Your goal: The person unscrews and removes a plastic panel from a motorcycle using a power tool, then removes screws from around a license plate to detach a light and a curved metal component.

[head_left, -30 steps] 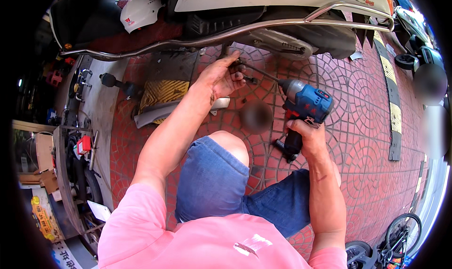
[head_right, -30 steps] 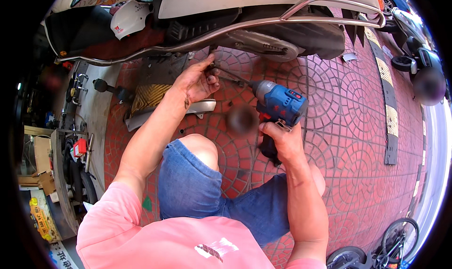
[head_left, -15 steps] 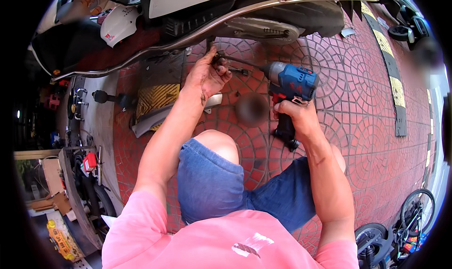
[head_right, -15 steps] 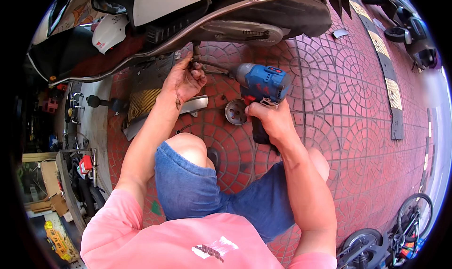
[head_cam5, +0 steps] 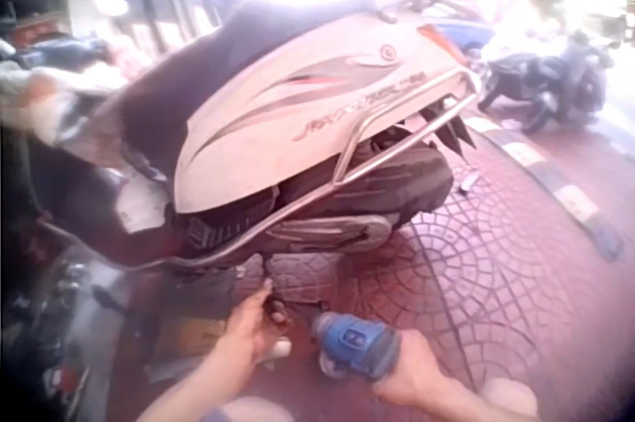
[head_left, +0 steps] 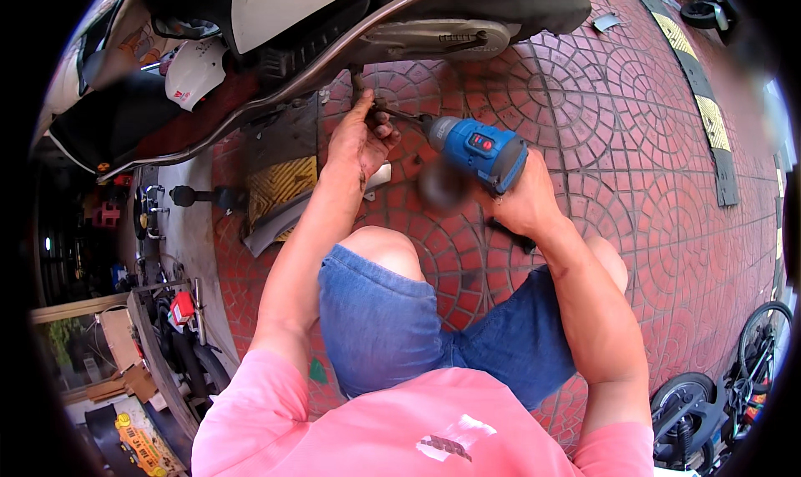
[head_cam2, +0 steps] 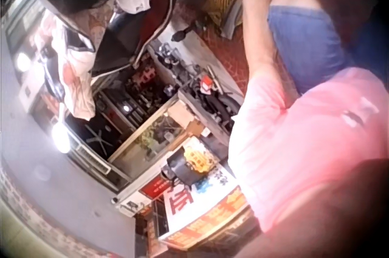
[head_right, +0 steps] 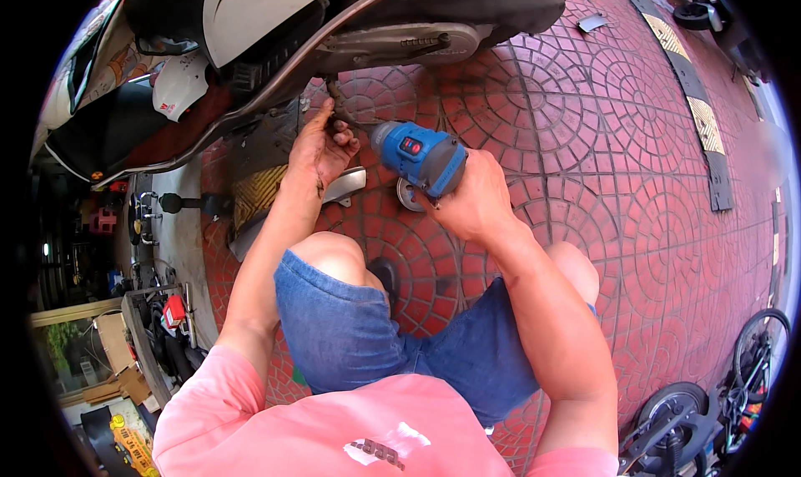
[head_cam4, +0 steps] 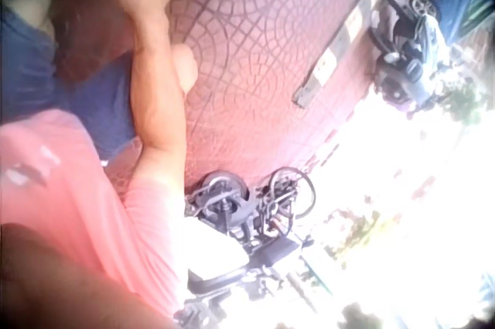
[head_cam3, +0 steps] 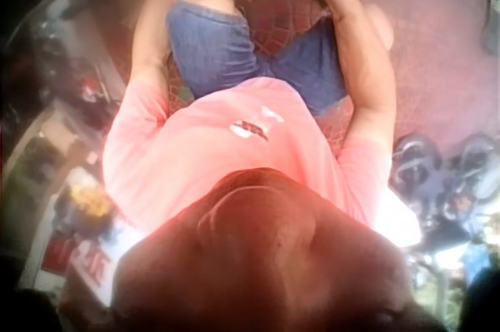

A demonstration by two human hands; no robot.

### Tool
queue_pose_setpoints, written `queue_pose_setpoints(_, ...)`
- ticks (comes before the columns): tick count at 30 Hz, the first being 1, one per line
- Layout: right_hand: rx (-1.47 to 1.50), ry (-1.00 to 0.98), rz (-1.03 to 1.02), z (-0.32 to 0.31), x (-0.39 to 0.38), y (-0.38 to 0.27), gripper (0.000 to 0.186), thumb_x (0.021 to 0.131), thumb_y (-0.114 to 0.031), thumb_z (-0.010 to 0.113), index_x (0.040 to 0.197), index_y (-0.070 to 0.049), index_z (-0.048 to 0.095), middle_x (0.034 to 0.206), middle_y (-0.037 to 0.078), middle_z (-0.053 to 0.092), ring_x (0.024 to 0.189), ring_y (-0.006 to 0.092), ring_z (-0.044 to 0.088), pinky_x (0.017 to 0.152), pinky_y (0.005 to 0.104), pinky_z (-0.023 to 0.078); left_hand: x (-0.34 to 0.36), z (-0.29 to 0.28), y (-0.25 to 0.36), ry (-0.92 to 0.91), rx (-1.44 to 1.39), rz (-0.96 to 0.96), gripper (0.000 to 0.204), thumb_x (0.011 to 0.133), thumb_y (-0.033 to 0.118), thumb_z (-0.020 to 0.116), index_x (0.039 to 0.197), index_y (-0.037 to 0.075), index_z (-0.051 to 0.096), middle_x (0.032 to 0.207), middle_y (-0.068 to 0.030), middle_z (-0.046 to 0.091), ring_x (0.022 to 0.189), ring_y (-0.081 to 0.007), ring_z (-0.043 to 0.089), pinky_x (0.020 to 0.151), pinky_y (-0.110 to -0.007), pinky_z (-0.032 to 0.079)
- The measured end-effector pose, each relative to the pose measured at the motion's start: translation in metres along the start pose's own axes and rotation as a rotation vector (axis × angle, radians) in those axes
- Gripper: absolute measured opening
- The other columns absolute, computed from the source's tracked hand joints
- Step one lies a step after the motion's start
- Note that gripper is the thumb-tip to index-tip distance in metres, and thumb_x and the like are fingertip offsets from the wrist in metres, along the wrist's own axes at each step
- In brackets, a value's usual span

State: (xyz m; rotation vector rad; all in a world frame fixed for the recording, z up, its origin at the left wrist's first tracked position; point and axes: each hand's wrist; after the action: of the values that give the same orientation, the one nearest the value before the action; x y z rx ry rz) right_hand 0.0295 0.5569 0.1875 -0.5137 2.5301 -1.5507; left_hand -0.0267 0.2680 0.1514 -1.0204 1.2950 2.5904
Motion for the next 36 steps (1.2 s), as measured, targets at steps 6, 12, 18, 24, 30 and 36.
queue_pose_setpoints(6,-0.148,-0.047,-0.03,-0.005,-0.001,-0.01,0.033,0.073,-0.015,0.08,0.104,-0.008,0.07,0.09,0.019,0.074,0.087,0.0428,0.069,0.076,0.0477,0.055,-0.01,0.001,-0.003,-0.005,-0.008,-0.059,0.026,0.1,0.035,0.071,0.092,0.014,0.059,0.069,-0.0009,0.058,0.054,-0.014,0.049,0.064,-0.038,0.049)
queue_pose_setpoints(12,-0.18,-0.07,-0.104,0.008,0.004,-0.008,0.033,0.072,-0.016,0.081,0.102,-0.009,0.07,0.089,0.017,0.074,0.085,0.0413,0.069,0.074,0.0471,0.055,-0.006,-0.013,-0.013,0.024,-0.141,-0.145,0.028,0.102,0.038,0.068,0.091,0.015,0.057,0.067,0.002,0.051,0.054,-0.0131,0.049,0.062,-0.037,0.047)
queue_pose_setpoints(18,-0.197,-0.052,-0.191,0.016,0.004,-0.018,0.022,0.075,-0.014,0.076,0.093,-0.006,0.065,0.082,0.019,0.066,0.081,0.046,0.064,0.071,0.0474,0.05,-0.007,-0.017,-0.013,0.014,-0.137,-0.123,0.032,0.104,0.04,0.064,0.087,0.013,0.061,0.063,0.0022,0.049,0.053,-0.0137,0.049,0.059,-0.037,0.047)
queue_pose_setpoints(24,-0.215,-0.267,-0.144,0.03,0.011,-0.01,0.039,0.077,-0.012,0.076,0.114,-0.004,0.068,0.11,0.021,0.071,0.105,0.0411,0.067,0.09,0.0454,0.053,-0.003,-0.032,-0.011,-0.013,-0.138,-0.101,0.035,0.106,0.041,0.059,0.088,0.012,0.063,0.065,0.003,0.052,0.055,-0.0136,0.049,0.06,-0.037,0.047)
queue_pose_setpoints(30,-0.194,-0.272,-0.249,0.037,0.016,0.001,0.043,0.073,-0.01,0.075,0.114,-0.005,0.066,0.099,0.021,0.069,0.095,0.0456,0.065,0.084,0.0484,0.052,0.003,-0.047,-0.016,-0.017,-0.156,-0.113,0.034,0.108,0.039,0.055,0.087,0.013,0.063,0.066,0.0022,0.053,0.056,-0.0147,0.052,0.059,-0.038,0.048)
queue_pose_setpoints(36,-0.214,-0.33,-0.245,0.04,0.02,0.004,0.05,0.072,-0.009,0.077,0.121,-0.006,0.064,0.102,0.02,0.071,0.098,0.0444,0.067,0.086,0.0486,0.053,0.009,-0.05,-0.021,0.041,-0.15,-0.108,0.028,0.108,0.035,0.052,0.092,0.013,0.06,0.067,0.0006,0.053,0.055,-0.0163,0.054,0.056,-0.041,0.05)
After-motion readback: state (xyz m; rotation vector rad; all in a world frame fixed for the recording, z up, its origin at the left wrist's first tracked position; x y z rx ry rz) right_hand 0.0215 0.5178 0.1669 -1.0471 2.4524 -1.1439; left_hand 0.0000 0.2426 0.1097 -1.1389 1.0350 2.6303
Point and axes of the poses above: each hand's wrist, its own x-axis towards the middle knuckle, its own z-axis out of the palm, y = z × x
